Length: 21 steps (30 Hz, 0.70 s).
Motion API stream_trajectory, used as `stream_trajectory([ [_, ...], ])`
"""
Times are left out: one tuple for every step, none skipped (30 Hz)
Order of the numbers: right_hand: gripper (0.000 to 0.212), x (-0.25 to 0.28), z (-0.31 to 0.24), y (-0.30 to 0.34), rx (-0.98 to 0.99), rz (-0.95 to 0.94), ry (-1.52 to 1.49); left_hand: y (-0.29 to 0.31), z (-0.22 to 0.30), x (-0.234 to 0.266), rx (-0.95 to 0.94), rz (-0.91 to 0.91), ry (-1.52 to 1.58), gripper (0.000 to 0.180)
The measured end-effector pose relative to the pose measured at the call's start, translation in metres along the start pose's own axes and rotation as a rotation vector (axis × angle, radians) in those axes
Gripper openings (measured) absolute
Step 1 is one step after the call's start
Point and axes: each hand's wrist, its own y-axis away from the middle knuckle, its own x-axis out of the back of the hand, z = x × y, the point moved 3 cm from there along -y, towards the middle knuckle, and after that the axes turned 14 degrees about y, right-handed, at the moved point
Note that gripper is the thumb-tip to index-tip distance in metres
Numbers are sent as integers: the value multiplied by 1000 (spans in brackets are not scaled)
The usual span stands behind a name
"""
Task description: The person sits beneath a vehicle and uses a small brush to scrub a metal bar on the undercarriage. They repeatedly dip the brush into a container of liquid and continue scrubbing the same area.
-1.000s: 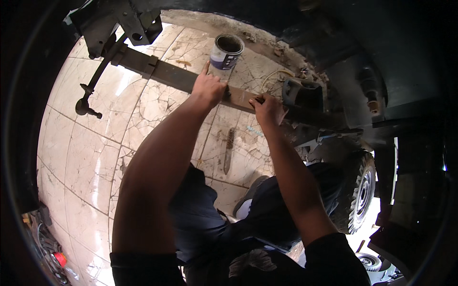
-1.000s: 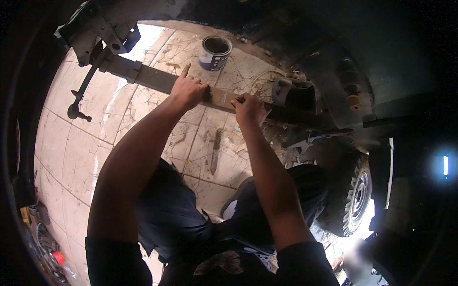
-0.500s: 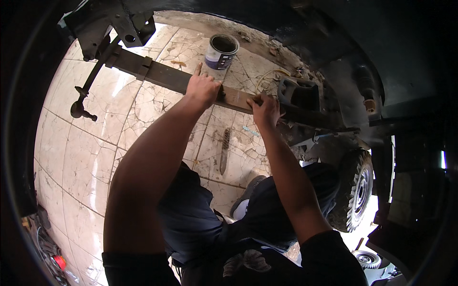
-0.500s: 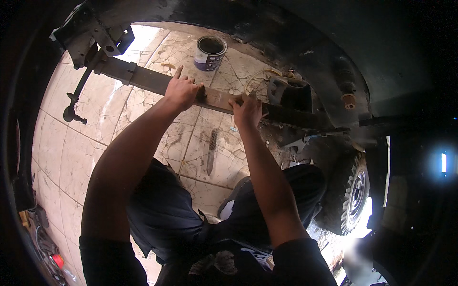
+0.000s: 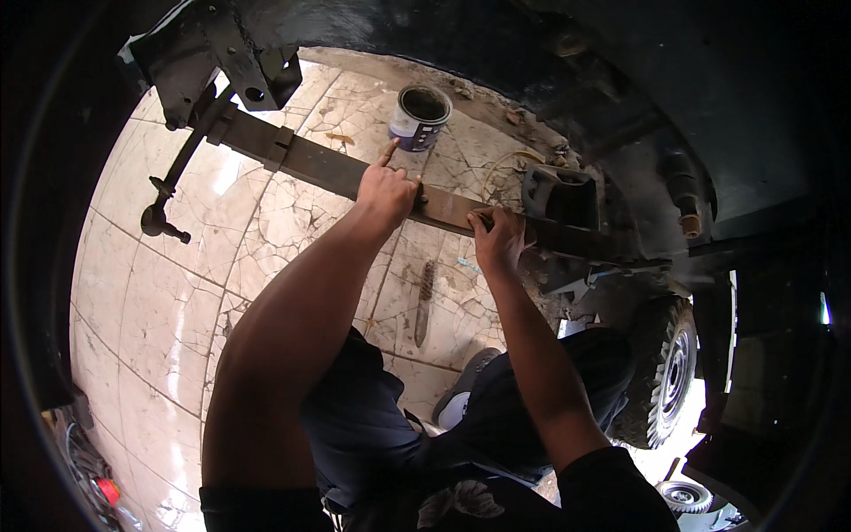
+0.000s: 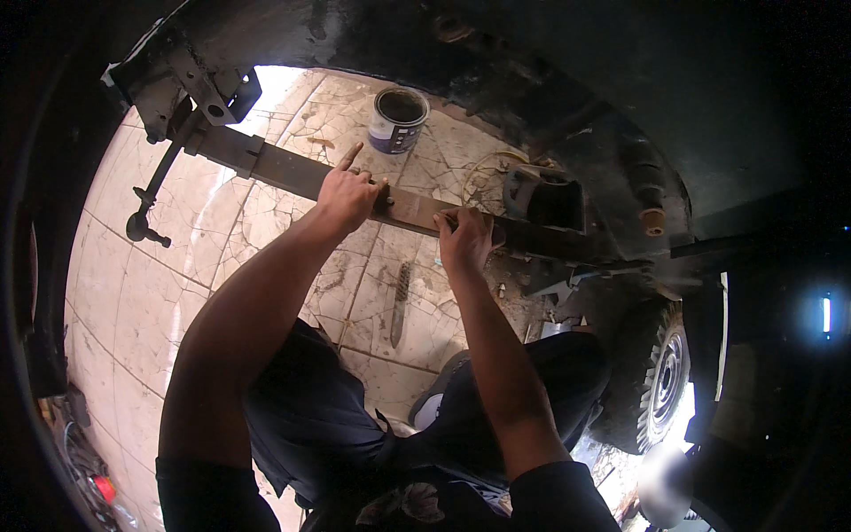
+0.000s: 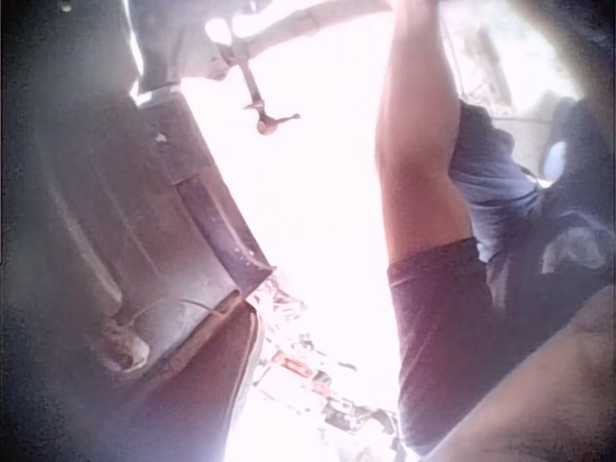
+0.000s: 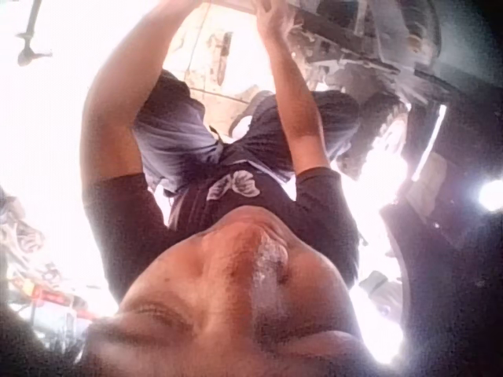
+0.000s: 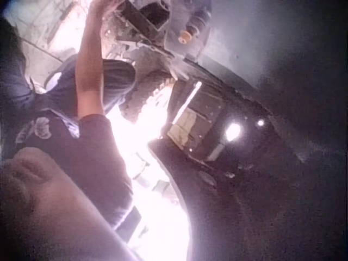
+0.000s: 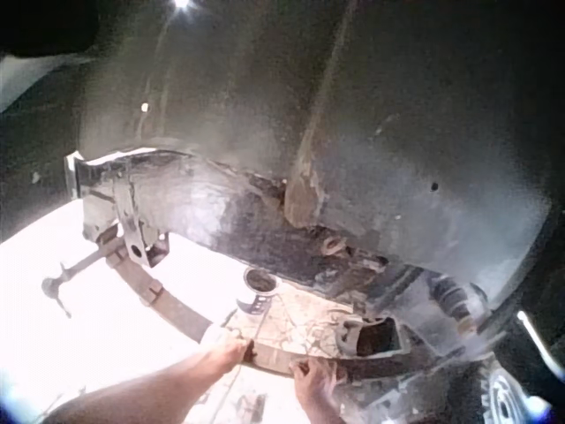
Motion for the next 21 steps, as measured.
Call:
stream_trajectory([
  [26,1,0,-1,4,0,21,1,-1,-1,3,8,0,50],
  [26,2,0,-6,9,0,42,2,-2,-2,6,16,0,50],
  [26,1,-3,-12,14,0,64,2,-4,-2,10,24,1,50],
  [25,0,0,-18,-24,16,88,1,-2,1,13,11,11,49],
  [24,-2,0,-25,-61,32,113,-1,0,4,17,-1,21,49],
  [24,-4,2,-28,-99,49,139,-2,4,6,19,-13,31,48],
  [23,-4,-3,-29,-141,43,178,-1,3,7,25,-23,34,47],
  [23,-5,-2,-26,-142,30,131,-2,3,7,29,-32,38,47],
  [23,-5,0,-21,-143,18,85,-2,4,7,32,-41,42,46],
  [23,-4,-1,-19,-136,10,35,-2,2,8,32,-28,39,45],
  [23,-3,-3,-12,-104,30,41,-3,-1,4,34,-18,36,45],
  [23,-1,-4,-1,-73,50,47,-3,-6,2,36,-8,34,44],
  [23,3,-4,7,-50,65,61,-4,-4,3,51,-45,31,44],
  [24,7,-5,9,-2,120,113,-6,-3,5,66,-83,28,43],
  [25,12,-6,10,47,174,164,-5,-2,7,86,-95,28,43],
  [25,17,-7,12,88,231,217,-6,0,9,100,-106,29,43],
  [26,13,1,6,22,148,189,-6,3,9,115,-91,33,42],
  [27,6,8,-8,-45,65,160,-6,6,9,130,-77,38,42],
  [27,-1,12,-18,-109,-21,129,-6,6,3,116,-40,44,41],
  [29,-3,8,-28,-136,-6,148,-6,3,0,107,8,49,41],
  [31,-5,4,-36,-164,9,168,-7,0,-3,103,28,58,41],
])
